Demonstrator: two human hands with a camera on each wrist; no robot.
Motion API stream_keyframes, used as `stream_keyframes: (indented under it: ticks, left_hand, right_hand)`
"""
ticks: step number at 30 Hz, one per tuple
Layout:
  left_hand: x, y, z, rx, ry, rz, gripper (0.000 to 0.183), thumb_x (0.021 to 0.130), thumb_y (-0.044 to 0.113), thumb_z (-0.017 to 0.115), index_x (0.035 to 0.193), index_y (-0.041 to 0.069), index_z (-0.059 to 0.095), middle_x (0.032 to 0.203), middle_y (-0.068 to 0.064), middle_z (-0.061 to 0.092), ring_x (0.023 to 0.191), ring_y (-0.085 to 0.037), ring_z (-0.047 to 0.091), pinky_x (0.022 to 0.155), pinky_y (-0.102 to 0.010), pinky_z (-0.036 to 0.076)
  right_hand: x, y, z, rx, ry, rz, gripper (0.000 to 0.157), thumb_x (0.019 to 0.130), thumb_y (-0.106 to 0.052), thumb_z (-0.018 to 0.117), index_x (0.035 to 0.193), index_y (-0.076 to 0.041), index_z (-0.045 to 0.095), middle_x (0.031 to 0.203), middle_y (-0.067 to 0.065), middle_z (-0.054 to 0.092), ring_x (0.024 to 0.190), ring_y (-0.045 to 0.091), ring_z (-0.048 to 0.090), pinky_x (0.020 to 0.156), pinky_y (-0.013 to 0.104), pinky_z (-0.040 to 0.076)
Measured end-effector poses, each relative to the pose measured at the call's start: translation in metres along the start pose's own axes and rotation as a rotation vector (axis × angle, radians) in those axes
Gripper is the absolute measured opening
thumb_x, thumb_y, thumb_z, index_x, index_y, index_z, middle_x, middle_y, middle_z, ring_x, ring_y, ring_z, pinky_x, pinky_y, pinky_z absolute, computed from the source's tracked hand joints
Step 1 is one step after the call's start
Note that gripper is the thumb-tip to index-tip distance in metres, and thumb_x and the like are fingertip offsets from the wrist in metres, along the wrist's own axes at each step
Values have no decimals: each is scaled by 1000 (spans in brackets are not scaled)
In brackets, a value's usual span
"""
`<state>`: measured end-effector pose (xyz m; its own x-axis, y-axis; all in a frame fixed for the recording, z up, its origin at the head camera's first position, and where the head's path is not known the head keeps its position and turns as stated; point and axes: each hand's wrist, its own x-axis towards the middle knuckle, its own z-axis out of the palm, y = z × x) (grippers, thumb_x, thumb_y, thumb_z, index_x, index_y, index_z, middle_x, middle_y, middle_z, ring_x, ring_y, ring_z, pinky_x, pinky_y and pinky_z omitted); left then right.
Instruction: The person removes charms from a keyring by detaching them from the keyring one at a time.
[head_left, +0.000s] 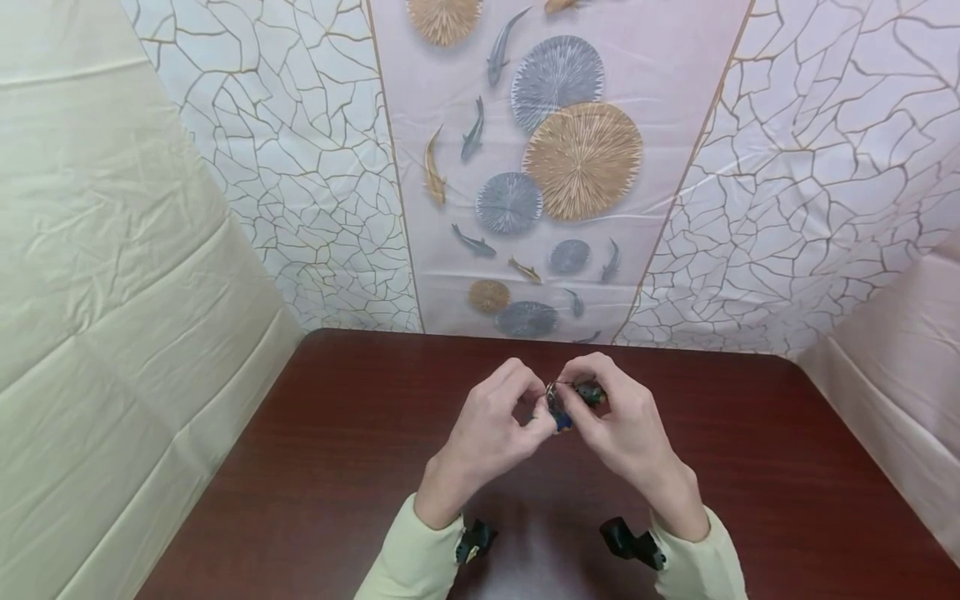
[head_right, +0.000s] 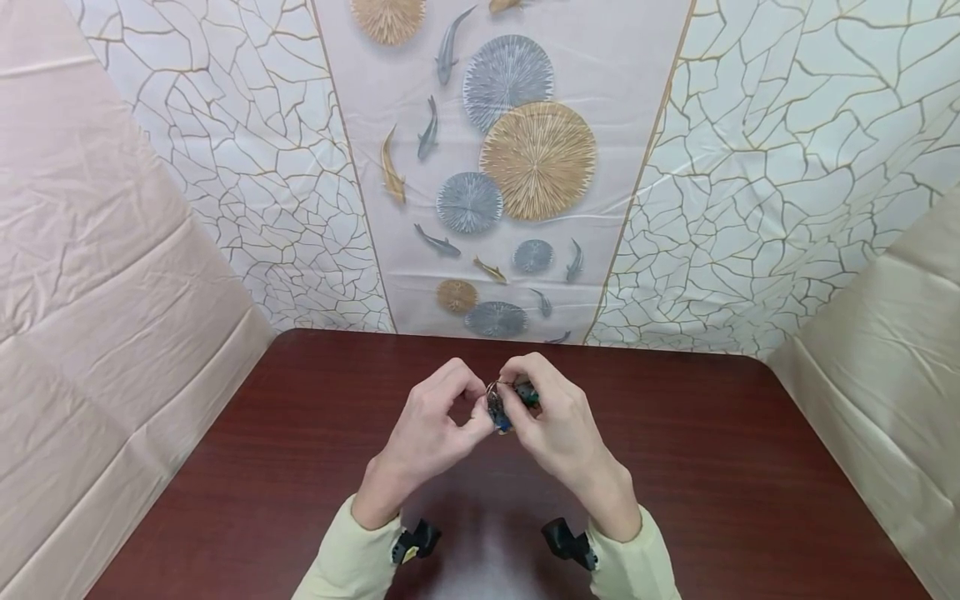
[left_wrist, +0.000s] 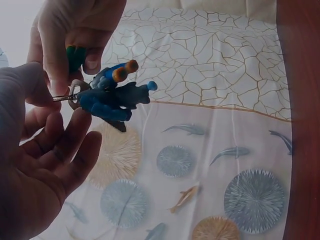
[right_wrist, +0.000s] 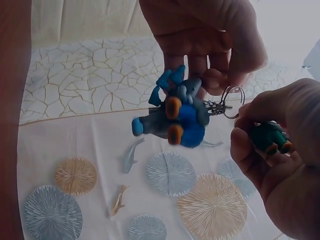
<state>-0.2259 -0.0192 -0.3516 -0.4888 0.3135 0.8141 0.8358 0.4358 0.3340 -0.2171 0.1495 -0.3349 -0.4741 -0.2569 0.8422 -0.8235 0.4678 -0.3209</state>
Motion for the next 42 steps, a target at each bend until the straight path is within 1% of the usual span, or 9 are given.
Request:
stream_keyframes:
  ticks: [6, 11, 13, 17, 21, 25, 31, 38, 42]
  left_hand:
    - [-1, 1, 1, 9, -8, -36, 12, 75, 5, 57, 76, 14, 50, 78, 7, 48, 68, -3, 48, 61, -9, 41]
    - [1, 0, 2, 0, -12, -35, 10, 78, 6, 59, 78, 15, 54, 82, 6, 49, 78, -8, 48, 68, -12, 39]
    - [1, 0, 2, -34, -19, -31, 9, 80, 7, 59, 80, 15, 55, 87, 5, 50, 83, -8, 48, 72, -14, 41]
    - [1, -1, -1, -156, -35, -52, 4, 87, 9, 57, 87, 13, 58, 95, 3, 54, 88, -5, 52, 76, -15, 46]
    - [0, -2, -4, -231, -48, -101, 9, 91, 11, 55, 99, 11, 58, 96, 3, 60, 83, -2, 55, 72, -15, 48]
    - [1, -2, -5, -254, -70, -117, 17, 91, 11, 57, 107, 11, 55, 97, 3, 62, 83, -1, 57, 69, -14, 49]
    - [1, -3, -5, -227, -76, -92, 14, 90, 11, 58, 104, 12, 58, 92, 3, 63, 79, 0, 56, 66, -15, 48]
    - [1, -3, -6, -271, -86, -104, 14, 88, 9, 60, 102, 12, 57, 88, 4, 64, 79, 0, 57, 65, -19, 50]
    - [2, -2, -8, -293, -92, -114, 15, 88, 9, 61, 101, 12, 58, 88, 3, 64, 80, 0, 58, 66, -21, 51]
  right_hand:
    - [0, -1, 2, 25, 1, -28, 29, 71, 8, 71, 94, -5, 59, 87, -2, 60, 72, 5, 57, 60, 12, 45]
    - [0, -2, 1, 48, 0, -30, 30, 71, 10, 70, 95, -4, 59, 88, -1, 60, 72, 5, 57, 57, 12, 45]
    - [0, -2, -1, 52, 0, -17, 31, 71, 10, 71, 95, -4, 59, 88, -1, 60, 71, 5, 57, 56, 12, 45]
    - [0, -3, -5, 68, -1, 22, 32, 70, 11, 71, 96, -5, 59, 87, -2, 61, 69, 4, 57, 53, 12, 45]
    - [1, -5, -9, 81, 1, 47, 34, 70, 12, 72, 96, -5, 59, 88, -1, 62, 68, 3, 57, 53, 12, 46]
    - [1, -8, -9, 91, -13, 48, 34, 69, 11, 72, 96, -6, 59, 88, -2, 62, 69, 3, 58, 54, 13, 47]
    - [0, -11, -8, 89, -18, 13, 33, 67, 11, 74, 91, -7, 61, 88, -1, 61, 70, 3, 56, 55, 13, 46]
    - [0, -13, -7, 91, -20, -7, 34, 66, 12, 74, 91, -7, 61, 88, 0, 62, 73, 3, 57, 56, 12, 46]
    - [0, -15, -7, 95, -26, -20, 34, 66, 13, 73, 90, -7, 61, 88, 0, 62, 74, 4, 57, 56, 12, 46]
